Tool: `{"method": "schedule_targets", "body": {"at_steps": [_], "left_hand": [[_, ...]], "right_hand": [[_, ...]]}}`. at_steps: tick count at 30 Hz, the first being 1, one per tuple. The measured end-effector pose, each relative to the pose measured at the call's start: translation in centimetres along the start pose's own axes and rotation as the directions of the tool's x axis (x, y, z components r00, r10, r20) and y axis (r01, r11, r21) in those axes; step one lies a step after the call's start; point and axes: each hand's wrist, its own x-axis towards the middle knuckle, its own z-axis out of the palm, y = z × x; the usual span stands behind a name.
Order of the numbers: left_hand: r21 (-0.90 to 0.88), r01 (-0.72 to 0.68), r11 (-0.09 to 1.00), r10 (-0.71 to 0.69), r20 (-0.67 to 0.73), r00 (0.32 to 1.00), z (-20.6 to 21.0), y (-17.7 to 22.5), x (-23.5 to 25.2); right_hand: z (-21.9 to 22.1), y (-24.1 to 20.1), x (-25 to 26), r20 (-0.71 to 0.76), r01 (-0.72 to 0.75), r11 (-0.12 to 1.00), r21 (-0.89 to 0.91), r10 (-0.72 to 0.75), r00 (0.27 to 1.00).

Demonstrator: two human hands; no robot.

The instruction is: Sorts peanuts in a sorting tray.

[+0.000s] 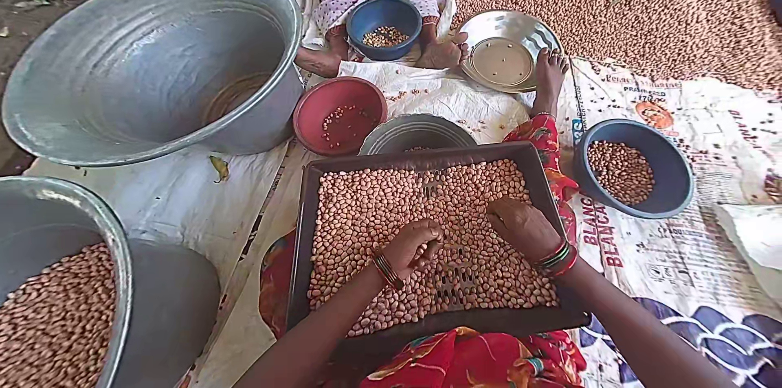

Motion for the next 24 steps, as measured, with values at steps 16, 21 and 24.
{"method": "schedule_targets", "body": {"at_steps": [16, 21, 24], "left_hand": [[0.079, 0.466, 0.881, -0.473, 0.124, 0.872, 4.3, -2.9, -0.6], [0.823, 0.002, 0.568, -0.310, 0.212, 0.927, 6.0, -1.9, 1.2], [0.937, -0.096, 0.336, -0.336, 0.215, 0.917, 7.4, -2.1, 2.1]], "right_hand": [[-2.1, -3.3, -5.0, 0.597, -0.154, 0.976, -0.156, 0.218, 0.772], [-0.1, -2.6, -7.6, 0.530, -0.180, 0.967, -0.178, 0.248, 0.811], [0.6, -2.2, -8.1, 0.439, -0.160, 0.975, -0.153, 0.213, 0.873]]}}
